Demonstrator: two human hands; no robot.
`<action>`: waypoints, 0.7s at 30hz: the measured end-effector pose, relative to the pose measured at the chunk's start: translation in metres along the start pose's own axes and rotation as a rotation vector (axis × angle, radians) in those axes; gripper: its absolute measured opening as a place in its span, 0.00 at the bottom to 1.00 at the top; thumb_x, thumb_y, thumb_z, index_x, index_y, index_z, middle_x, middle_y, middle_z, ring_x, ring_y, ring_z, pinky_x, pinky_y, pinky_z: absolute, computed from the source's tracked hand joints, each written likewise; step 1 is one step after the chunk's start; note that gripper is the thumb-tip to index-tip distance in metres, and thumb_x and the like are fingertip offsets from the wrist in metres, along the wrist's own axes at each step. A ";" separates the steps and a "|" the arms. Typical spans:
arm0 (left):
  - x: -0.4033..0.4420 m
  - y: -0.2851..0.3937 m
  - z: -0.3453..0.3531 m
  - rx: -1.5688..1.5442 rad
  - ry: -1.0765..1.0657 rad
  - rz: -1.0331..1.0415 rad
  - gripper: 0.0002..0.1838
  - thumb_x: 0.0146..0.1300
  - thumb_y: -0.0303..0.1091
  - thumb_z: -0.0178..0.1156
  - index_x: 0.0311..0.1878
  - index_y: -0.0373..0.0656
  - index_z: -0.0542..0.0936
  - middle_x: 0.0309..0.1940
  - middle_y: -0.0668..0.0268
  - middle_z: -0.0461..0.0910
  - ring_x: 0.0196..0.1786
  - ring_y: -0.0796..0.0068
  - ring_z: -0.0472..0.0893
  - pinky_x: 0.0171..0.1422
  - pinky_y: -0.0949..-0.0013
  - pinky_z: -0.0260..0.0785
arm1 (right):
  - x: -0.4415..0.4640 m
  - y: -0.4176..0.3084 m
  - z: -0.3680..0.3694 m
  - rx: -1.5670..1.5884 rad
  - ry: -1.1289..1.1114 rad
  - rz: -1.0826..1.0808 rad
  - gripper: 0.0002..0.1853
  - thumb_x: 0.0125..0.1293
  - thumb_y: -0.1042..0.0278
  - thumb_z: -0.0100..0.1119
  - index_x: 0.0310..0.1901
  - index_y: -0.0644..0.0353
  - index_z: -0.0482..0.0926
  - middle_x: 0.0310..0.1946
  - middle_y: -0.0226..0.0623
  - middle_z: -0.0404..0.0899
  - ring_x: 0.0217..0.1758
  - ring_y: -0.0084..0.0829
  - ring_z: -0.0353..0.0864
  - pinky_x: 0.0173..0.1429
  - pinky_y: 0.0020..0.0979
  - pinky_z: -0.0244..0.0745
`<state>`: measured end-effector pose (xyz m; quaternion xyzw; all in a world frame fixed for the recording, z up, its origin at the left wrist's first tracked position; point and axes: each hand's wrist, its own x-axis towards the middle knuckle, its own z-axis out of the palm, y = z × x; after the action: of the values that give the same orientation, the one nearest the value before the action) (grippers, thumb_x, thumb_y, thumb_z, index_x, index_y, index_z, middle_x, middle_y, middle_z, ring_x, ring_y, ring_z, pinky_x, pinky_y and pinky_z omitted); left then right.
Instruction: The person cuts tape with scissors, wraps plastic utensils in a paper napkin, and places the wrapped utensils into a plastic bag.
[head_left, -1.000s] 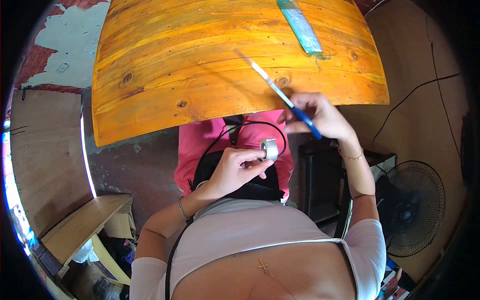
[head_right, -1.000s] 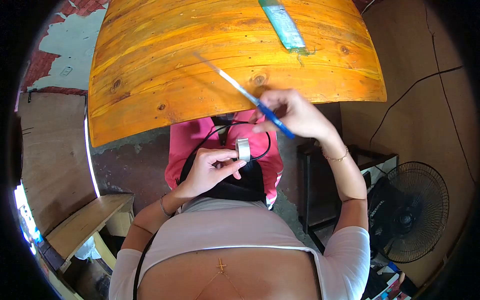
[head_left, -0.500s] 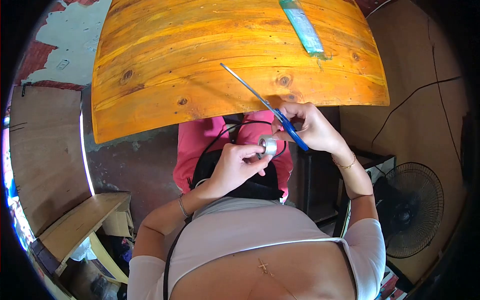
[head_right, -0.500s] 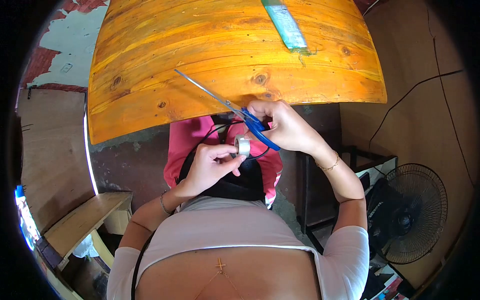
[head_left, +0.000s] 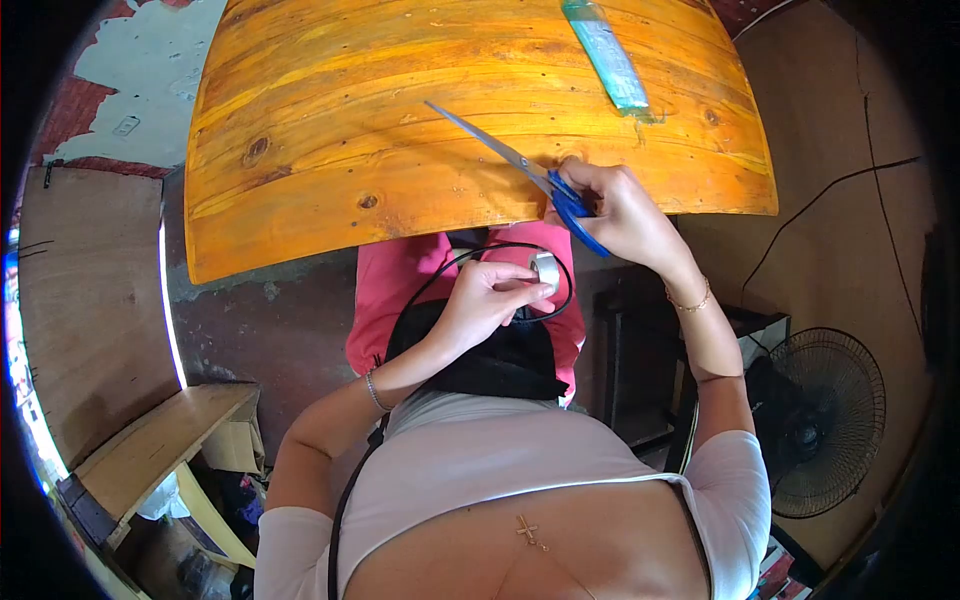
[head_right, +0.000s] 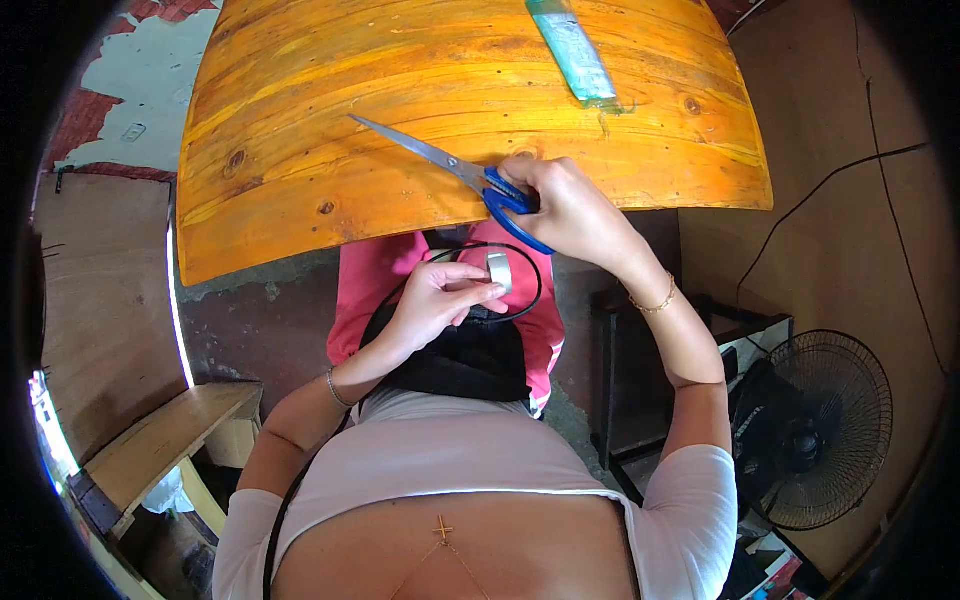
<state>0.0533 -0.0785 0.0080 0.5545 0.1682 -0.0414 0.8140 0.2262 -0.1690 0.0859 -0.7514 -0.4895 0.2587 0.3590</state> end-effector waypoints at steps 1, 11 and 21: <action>0.001 0.000 -0.001 -0.016 0.007 -0.015 0.11 0.60 0.33 0.60 0.39 0.33 0.80 0.27 0.57 0.82 0.13 0.91 0.64 0.16 0.85 0.52 | 0.003 0.001 -0.001 -0.016 -0.013 0.002 0.08 0.52 0.75 0.61 0.31 0.68 0.73 0.18 0.49 0.66 0.18 0.36 0.65 0.27 0.32 0.64; -0.002 0.001 0.001 -0.018 -0.008 -0.010 0.08 0.59 0.29 0.60 0.36 0.33 0.81 0.24 0.64 0.81 0.21 0.86 0.77 0.16 0.84 0.52 | 0.016 -0.008 -0.005 -0.129 -0.093 -0.041 0.07 0.52 0.74 0.61 0.30 0.68 0.74 0.18 0.46 0.69 0.20 0.36 0.67 0.28 0.32 0.65; -0.002 -0.002 0.001 -0.024 -0.006 0.001 0.08 0.59 0.29 0.60 0.36 0.33 0.81 0.26 0.64 0.81 0.24 0.84 0.79 0.16 0.84 0.52 | 0.016 -0.011 0.001 -0.194 -0.048 -0.086 0.07 0.51 0.74 0.62 0.31 0.66 0.76 0.18 0.46 0.71 0.19 0.37 0.68 0.28 0.32 0.66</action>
<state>0.0513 -0.0804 0.0074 0.5446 0.1658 -0.0409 0.8211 0.2256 -0.1507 0.0928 -0.7545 -0.5525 0.2124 0.2834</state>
